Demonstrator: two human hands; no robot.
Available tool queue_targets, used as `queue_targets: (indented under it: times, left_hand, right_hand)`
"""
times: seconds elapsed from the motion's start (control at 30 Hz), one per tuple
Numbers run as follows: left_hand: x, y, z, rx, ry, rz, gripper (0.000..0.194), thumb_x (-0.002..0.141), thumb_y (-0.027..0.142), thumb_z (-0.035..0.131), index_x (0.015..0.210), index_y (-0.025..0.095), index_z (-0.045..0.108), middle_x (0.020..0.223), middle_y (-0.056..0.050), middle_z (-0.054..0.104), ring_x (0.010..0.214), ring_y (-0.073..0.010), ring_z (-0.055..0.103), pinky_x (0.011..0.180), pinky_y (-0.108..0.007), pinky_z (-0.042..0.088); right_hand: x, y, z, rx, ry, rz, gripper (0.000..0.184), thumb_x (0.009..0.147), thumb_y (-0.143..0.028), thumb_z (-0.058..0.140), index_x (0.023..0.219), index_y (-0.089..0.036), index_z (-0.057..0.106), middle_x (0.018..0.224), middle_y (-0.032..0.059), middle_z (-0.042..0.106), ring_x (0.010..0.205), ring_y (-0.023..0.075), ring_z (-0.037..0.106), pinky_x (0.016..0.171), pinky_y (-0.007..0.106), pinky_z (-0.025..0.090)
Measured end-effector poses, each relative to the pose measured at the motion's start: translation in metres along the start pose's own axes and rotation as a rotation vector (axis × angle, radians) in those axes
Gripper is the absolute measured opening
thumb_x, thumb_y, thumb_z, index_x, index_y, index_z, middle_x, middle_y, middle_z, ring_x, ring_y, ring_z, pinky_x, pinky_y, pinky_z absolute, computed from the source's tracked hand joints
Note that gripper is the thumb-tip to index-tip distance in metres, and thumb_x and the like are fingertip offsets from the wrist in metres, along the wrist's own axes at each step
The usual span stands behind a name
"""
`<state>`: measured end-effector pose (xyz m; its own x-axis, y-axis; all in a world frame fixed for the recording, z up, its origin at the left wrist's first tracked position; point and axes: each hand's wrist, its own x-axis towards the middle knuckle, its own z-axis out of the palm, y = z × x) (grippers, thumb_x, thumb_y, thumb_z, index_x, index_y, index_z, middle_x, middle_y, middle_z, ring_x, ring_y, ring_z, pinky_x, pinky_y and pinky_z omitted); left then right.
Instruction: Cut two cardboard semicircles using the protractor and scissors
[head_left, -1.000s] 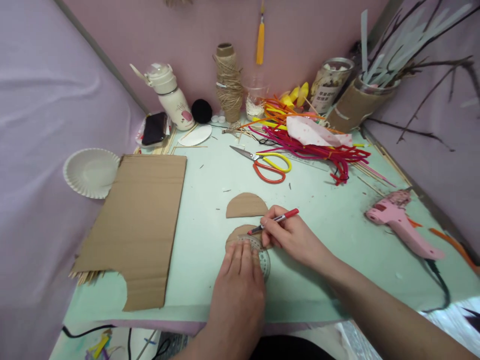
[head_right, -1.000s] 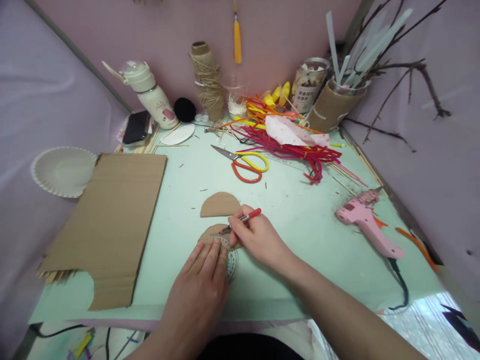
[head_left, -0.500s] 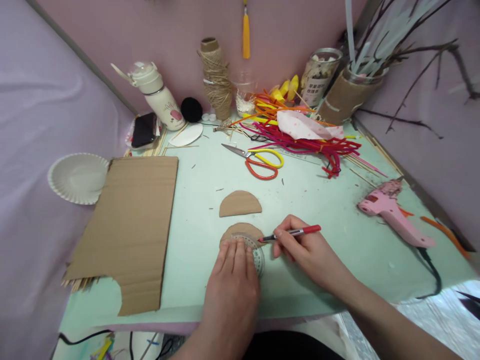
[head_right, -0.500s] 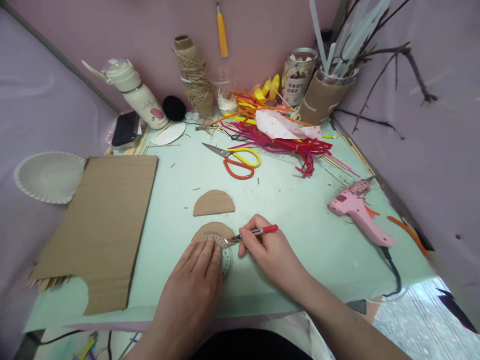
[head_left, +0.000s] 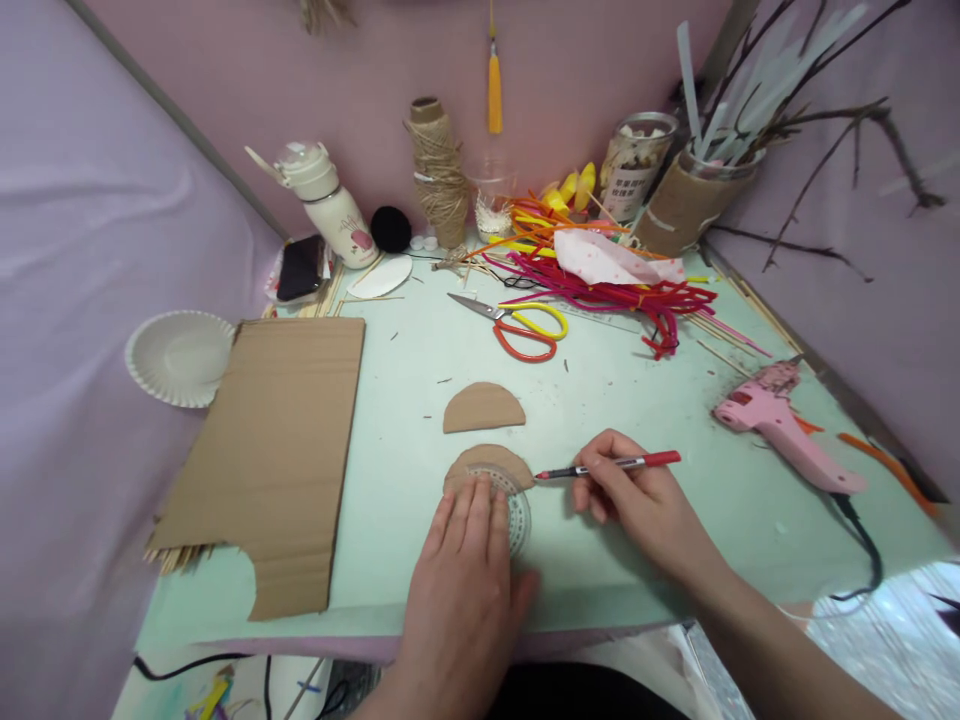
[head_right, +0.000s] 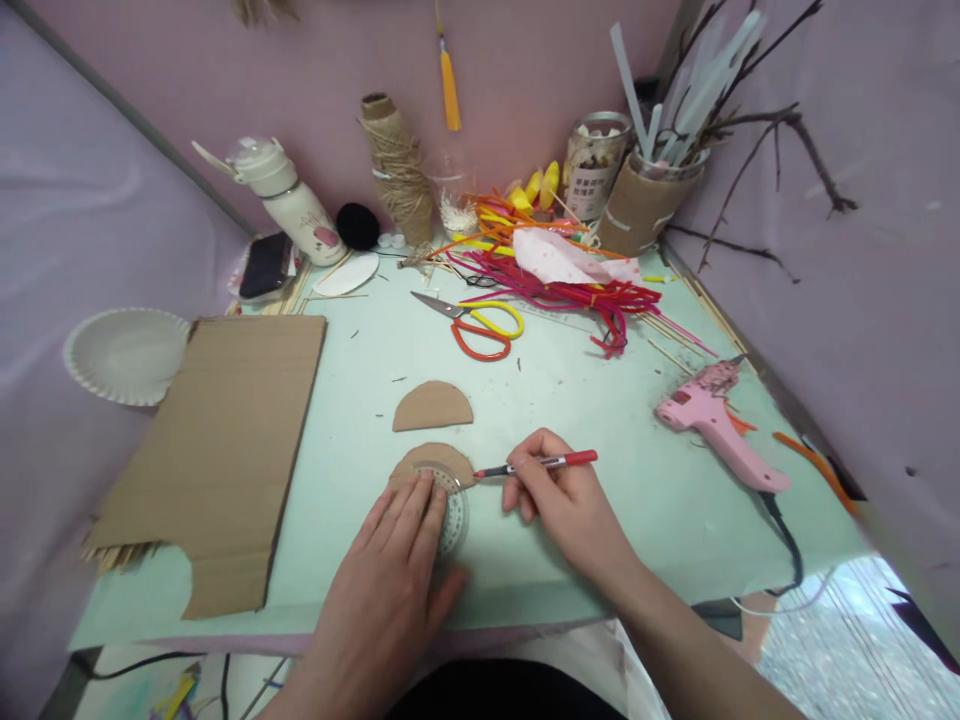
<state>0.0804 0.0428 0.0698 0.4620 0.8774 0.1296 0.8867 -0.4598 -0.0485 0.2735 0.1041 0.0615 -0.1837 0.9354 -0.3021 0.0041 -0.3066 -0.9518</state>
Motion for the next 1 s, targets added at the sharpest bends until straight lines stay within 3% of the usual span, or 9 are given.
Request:
queue_targets:
  times: [0.1, 0.27, 0.43, 0.6, 0.77, 0.9, 1.0]
  left_hand:
    - [-0.014, 0.003, 0.002, -0.042, -0.013, 0.011, 0.061, 0.086, 0.042, 0.056, 0.132, 0.003, 0.048, 0.14, -0.024, 0.05, 0.125, -0.0359, 0.052, 0.095, -0.048, 0.053]
    - [-0.039, 0.001, 0.016, -0.154, 0.057, 0.111, 0.045, 0.089, 0.023, 0.053, 0.13, 0.004, 0.049, 0.138, -0.023, 0.052, 0.129, -0.0339, 0.048, 0.094, -0.043, 0.055]
    - [-0.052, -0.005, 0.02, -0.226, 0.155, 0.156, 0.04, 0.091, 0.019, 0.049, 0.129, 0.005, 0.051, 0.136, -0.023, 0.054, 0.134, -0.0329, 0.043, 0.096, -0.042, 0.053]
    - [-0.056, 0.002, 0.02, -0.314, 0.305, 0.143, 0.041, 0.091, 0.015, 0.048, 0.13, 0.001, 0.049, 0.134, -0.024, 0.054, 0.137, -0.0291, 0.039, 0.103, -0.04, 0.049]
    - [-0.058, 0.021, 0.027, -0.412, 0.42, 0.164, 0.042, 0.088, 0.008, 0.049, 0.129, -0.001, 0.047, 0.135, -0.026, 0.052, 0.14, -0.0302, 0.032, 0.106, -0.043, 0.046]
    - [-0.056, 0.019, 0.024, -0.425, 0.458, 0.114, 0.047, 0.088, 0.012, 0.052, 0.134, 0.008, 0.045, 0.142, -0.023, 0.046, 0.141, -0.0312, 0.03, 0.106, -0.046, 0.045]
    - [-0.048, -0.001, 0.017, -0.428, 0.402, -0.124, 0.054, 0.09, 0.018, 0.051, 0.141, 0.017, 0.036, 0.145, -0.018, 0.043, 0.141, -0.0284, 0.031, 0.108, -0.049, 0.041]
  right_hand:
    - [-0.001, 0.003, 0.001, 0.009, 0.019, -0.027, 0.029, 0.093, -0.046, 0.052, 0.078, -0.021, 0.047, 0.057, -0.0027, 0.063, 0.047, 0.0092, 0.046, 0.047, 0.022, 0.034]
    - [-0.006, 0.006, 0.004, -0.017, 0.025, -0.102, 0.028, 0.093, -0.047, 0.052, 0.082, -0.021, 0.05, 0.061, -0.0025, 0.063, 0.049, 0.0097, 0.049, 0.048, 0.022, 0.038]
    - [-0.019, 0.014, 0.008, -0.113, -0.022, -0.157, 0.03, 0.097, -0.048, 0.042, 0.106, -0.021, 0.054, 0.062, -0.0019, 0.063, 0.051, 0.0132, 0.056, 0.052, 0.025, 0.045]
    - [-0.045, 0.023, 0.03, -0.469, -0.07, -0.301, 0.015, 0.092, -0.036, 0.051, 0.087, -0.023, 0.055, 0.088, 0.003, 0.068, 0.082, 0.0183, 0.064, 0.076, 0.03, 0.048]
    - [-0.059, 0.02, 0.048, -0.439, 0.012, -0.256, 0.016, 0.086, -0.035, 0.057, 0.08, -0.023, 0.048, 0.072, -0.0018, 0.063, 0.062, 0.0147, 0.059, 0.06, 0.025, 0.047]
    - [-0.045, 0.005, 0.02, -0.39, 0.172, -0.265, 0.022, 0.081, -0.042, 0.06, 0.078, -0.023, 0.048, 0.066, -0.0014, 0.064, 0.06, 0.0162, 0.06, 0.059, 0.027, 0.047]
    - [-0.017, -0.01, -0.022, -0.498, 0.384, -0.32, 0.026, 0.075, -0.044, 0.065, 0.079, -0.023, 0.05, 0.068, 0.0007, 0.066, 0.059, 0.0178, 0.061, 0.059, 0.029, 0.046]
